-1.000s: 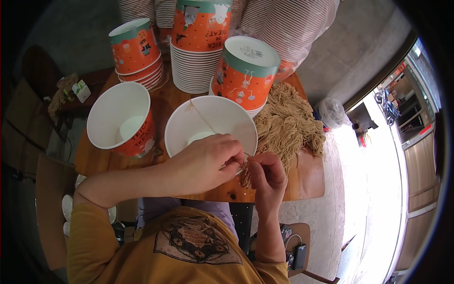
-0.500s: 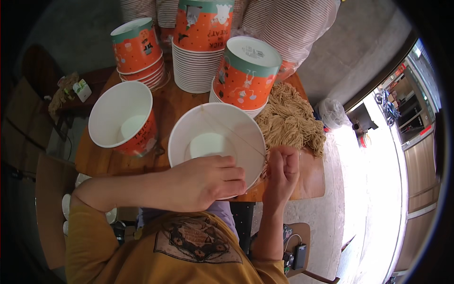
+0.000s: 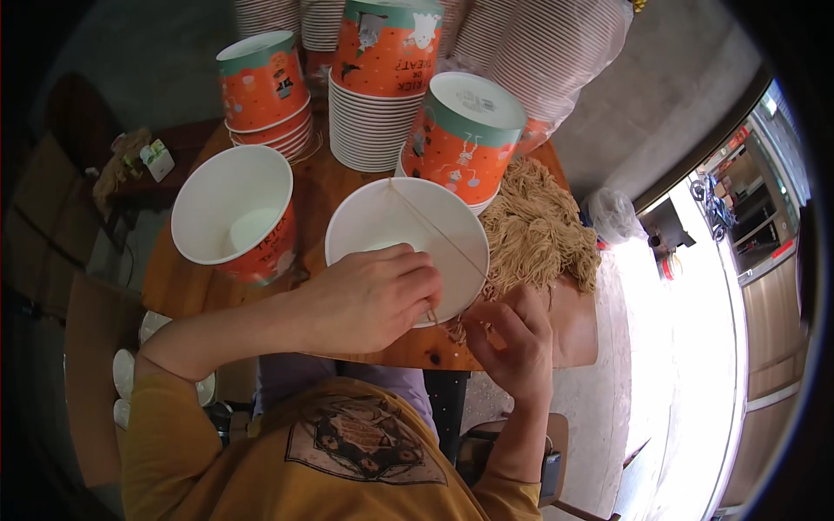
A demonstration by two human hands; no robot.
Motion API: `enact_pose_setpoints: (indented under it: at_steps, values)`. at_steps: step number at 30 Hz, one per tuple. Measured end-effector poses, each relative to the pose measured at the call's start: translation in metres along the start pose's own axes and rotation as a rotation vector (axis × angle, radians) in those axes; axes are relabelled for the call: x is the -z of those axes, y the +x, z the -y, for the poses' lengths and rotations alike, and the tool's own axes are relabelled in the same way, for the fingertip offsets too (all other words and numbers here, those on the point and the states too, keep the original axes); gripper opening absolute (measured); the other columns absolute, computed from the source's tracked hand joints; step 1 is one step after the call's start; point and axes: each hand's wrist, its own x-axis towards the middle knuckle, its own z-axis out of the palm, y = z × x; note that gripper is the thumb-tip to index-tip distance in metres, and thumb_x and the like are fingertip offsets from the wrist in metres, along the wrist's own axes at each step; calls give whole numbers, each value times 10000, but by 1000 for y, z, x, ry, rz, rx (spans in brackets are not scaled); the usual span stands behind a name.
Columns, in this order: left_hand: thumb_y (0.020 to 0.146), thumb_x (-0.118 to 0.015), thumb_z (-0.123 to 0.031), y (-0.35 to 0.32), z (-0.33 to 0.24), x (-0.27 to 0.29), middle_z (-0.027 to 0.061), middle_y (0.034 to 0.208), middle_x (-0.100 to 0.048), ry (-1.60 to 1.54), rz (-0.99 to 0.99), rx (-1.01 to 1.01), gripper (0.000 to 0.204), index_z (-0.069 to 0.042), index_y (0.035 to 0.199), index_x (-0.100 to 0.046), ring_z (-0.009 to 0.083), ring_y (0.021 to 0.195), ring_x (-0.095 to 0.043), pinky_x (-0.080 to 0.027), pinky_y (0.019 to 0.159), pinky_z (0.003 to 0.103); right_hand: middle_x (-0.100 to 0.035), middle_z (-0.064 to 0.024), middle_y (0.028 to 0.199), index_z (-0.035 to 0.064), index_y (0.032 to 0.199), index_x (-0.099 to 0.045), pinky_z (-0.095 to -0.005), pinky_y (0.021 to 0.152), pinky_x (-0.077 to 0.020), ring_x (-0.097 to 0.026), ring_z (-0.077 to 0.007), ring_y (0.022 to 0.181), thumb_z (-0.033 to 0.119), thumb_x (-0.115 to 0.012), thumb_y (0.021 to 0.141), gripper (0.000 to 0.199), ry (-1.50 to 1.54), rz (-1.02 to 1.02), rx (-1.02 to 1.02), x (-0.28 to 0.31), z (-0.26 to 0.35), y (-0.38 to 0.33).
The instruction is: Attach thin strings to paper bowls for packaging or display.
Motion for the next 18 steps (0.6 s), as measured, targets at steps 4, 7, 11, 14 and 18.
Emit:
enact_pose_setpoints:
  at_steps: [4,7,11,14,18]
  values:
    - [839,-605,-58,0,0,0,91,843,-548,-36,17,8,93,-55,889,-527,297,823,-572,-482,717,397,-524,-86,777,49,888,-639,-344,597,-448,-545,-226,703,-20,-712,735,183,126,-48,-121,-5,7,4]
    - [858,-567,-87,1,-2,2,88,881,-564,-15,84,-1,100,-51,936,-516,283,886,-582,-485,769,391,-527,-87,781,43,892,-627,-344,589,-449,-545,-231,683,-25,-690,762,160,124,-137,-108,-19,2,12]
    - [849,-577,-72,0,-6,0,99,908,-563,5,52,-2,147,-46,973,-502,290,888,-586,-491,756,405,-546,-86,791,43,886,-597,-337,579,-466,-571,-250,653,2,-668,807,114,80,-200,-37,-28,-3,27]
    - [817,-615,-20,-4,-12,-4,95,901,-555,-28,-80,25,215,-64,1003,-515,313,835,-587,-491,710,421,-572,-72,812,56,898,-570,-343,556,-473,-595,-255,649,39,-668,827,122,50,-160,-34,-27,-1,35]
    - [786,-617,-9,-7,-13,-8,112,935,-541,48,-77,-26,208,-30,970,-521,296,840,-600,-505,696,406,-574,-56,818,68,904,-555,-365,538,-484,-607,-271,642,70,-659,846,119,74,-99,-71,-34,1,40]
